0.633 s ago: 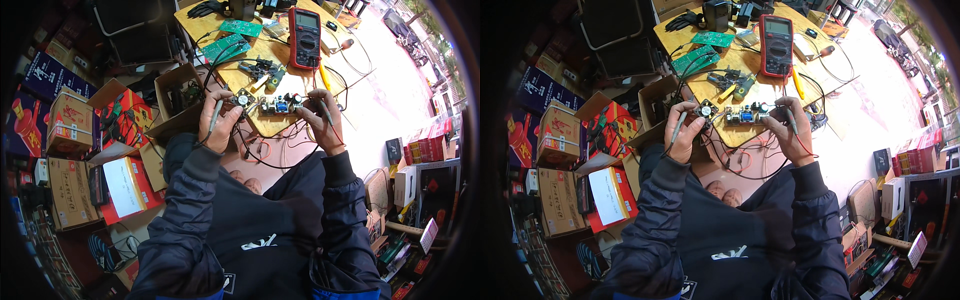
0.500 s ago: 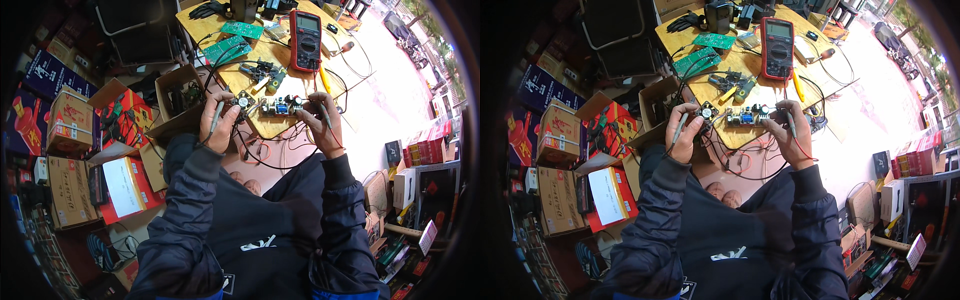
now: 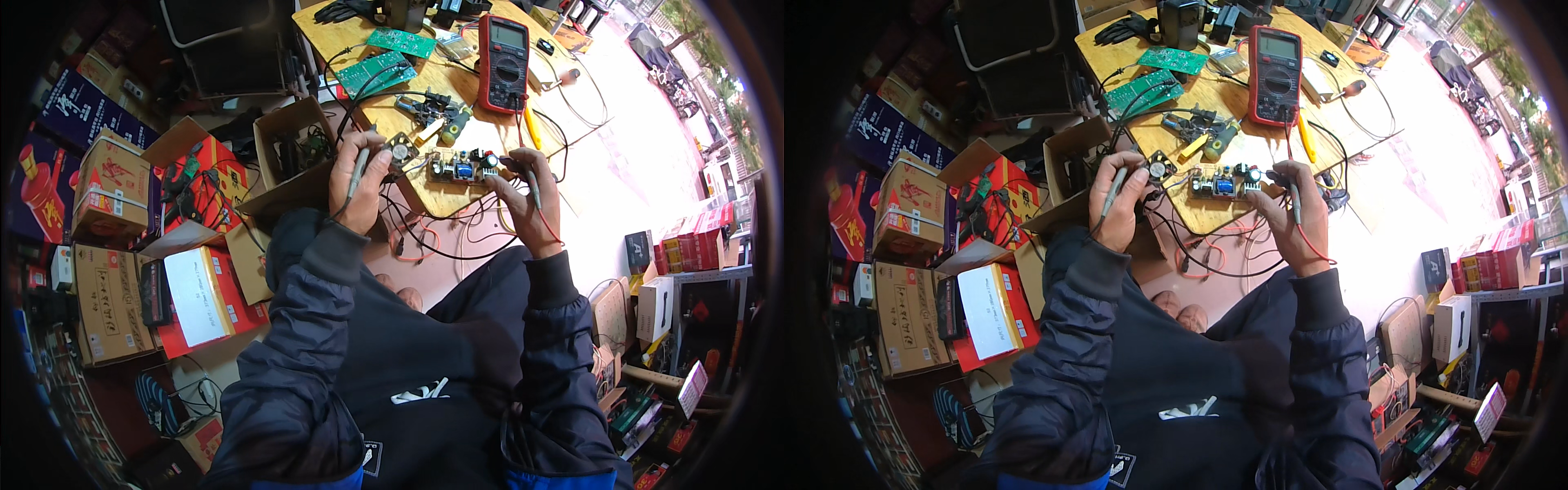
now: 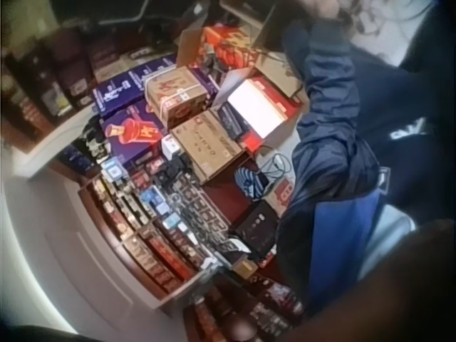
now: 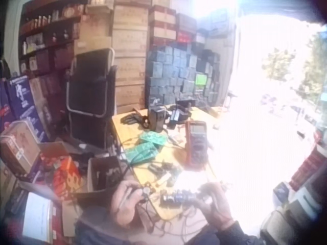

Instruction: The person sits on the floor and uses a multimeter to test several small electronic components on a cluttered workbench. They connect probes to circuit boards and a small motor, observe the multimeter display, and handle wires and connectors throughout the clip.

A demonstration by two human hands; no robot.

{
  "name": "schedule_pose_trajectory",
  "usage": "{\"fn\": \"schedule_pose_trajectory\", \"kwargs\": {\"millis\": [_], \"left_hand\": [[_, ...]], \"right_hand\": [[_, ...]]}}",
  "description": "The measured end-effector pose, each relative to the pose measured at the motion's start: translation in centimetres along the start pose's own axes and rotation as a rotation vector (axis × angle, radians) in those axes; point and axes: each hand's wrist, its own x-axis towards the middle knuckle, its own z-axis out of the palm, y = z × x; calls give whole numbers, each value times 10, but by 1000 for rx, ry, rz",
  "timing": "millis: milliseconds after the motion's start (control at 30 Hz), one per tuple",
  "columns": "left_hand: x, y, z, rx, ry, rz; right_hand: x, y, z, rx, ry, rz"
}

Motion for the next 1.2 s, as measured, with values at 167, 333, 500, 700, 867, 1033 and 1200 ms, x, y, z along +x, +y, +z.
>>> {"fn": "schedule_pose_trajectory", "kwargs": {"millis": [167, 333, 500, 700, 867, 1033, 1200], "left_hand": [[36, 18, 13, 150, -36, 141], [71, 33, 43, 177, -132, 168], [75, 31, 53, 114, -188, 21], [87, 25, 53, -12, -276, -21], [97, 22, 55, -106, -396, -102], [95, 23, 52, -180, -361, -170], [77, 27, 43, -106, -393, -176]], "right_hand": [[5, -9, -13, 29, 3, 88], [6, -27, -19, 40, 120, 30], [9, -38, 1, 158, 124, -51], [29, -43, 31, 139, -8, -116], [49, -38, 45, 118, -137, -185], [47, -33, 51, 54, -57, -173], [41, -30, 55, 41, -4, -130]]}}
